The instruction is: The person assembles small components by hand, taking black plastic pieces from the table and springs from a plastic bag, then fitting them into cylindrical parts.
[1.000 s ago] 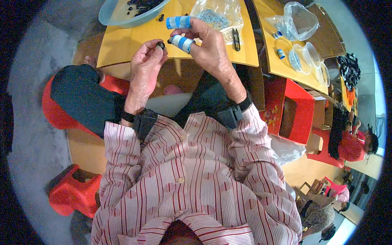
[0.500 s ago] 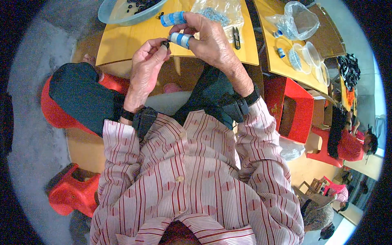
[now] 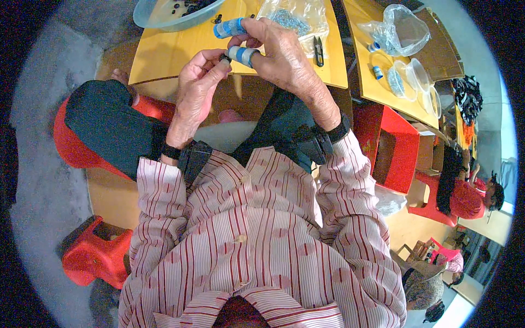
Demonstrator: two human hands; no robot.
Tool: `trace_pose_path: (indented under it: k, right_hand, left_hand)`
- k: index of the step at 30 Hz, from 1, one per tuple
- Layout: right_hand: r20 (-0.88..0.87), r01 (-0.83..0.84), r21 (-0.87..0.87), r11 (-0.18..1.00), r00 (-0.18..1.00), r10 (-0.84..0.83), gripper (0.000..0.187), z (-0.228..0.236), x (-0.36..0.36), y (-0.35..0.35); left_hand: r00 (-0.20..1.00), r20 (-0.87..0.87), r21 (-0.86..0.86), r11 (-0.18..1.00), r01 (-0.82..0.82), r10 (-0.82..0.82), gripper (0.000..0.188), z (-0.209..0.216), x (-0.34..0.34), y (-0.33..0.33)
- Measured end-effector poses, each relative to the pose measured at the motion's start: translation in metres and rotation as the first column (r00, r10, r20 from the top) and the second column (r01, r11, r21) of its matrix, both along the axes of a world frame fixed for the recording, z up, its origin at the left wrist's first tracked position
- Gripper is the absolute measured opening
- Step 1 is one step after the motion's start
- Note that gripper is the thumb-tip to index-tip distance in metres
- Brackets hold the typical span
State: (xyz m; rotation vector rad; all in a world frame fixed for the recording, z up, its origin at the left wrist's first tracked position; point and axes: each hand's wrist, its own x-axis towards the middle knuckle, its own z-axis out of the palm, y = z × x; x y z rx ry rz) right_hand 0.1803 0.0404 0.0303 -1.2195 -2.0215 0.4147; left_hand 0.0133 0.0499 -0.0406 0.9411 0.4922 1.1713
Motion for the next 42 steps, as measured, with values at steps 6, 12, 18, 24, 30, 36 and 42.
trace_pose_path:
  k: [6,12,18,24,30,36,42]
  right_hand:
    - [-0.036,-0.023,-0.025,0.999,0.999,0.022,0.023,-0.003,0.001,-0.001]
    - [-0.141,-0.055,-0.049,0.997,0.989,0.048,0.023,-0.010,0.003,-0.001]
    - [-0.014,-0.025,0.118,0.993,1.000,0.026,0.030,-0.014,0.005,-0.001]
    - [0.098,-0.012,0.211,0.977,0.995,-0.009,0.034,-0.017,0.005,0.000]
    - [0.050,0.000,0.179,0.984,0.999,-0.009,0.029,-0.018,0.002,-0.001]
    - [0.158,-0.013,0.227,0.974,0.987,-0.024,0.027,-0.011,0.000,-0.007]
    - [0.008,0.011,0.031,0.999,1.000,-0.012,0.023,-0.012,0.000,-0.011]
  left_hand:
    - [0.996,-0.087,0.051,0.999,0.016,-0.011,0.020,0.005,-0.001,-0.002]
    - [0.988,-0.150,0.088,0.995,0.046,-0.032,0.019,0.005,-0.003,-0.002]
    - [0.970,-0.242,0.146,0.989,0.015,0.021,0.020,0.006,-0.003,-0.002]
    - [0.919,-0.392,0.199,0.979,0.047,0.036,0.020,0.006,-0.005,-0.001]
    - [0.898,-0.437,0.209,0.977,0.047,0.050,0.022,0.009,-0.003,-0.004]
    - [0.914,-0.406,0.140,0.989,0.037,0.023,0.023,0.010,-0.004,-0.005]
    - [0.948,-0.313,0.037,0.997,0.069,-0.054,0.023,0.006,-0.007,-0.002]
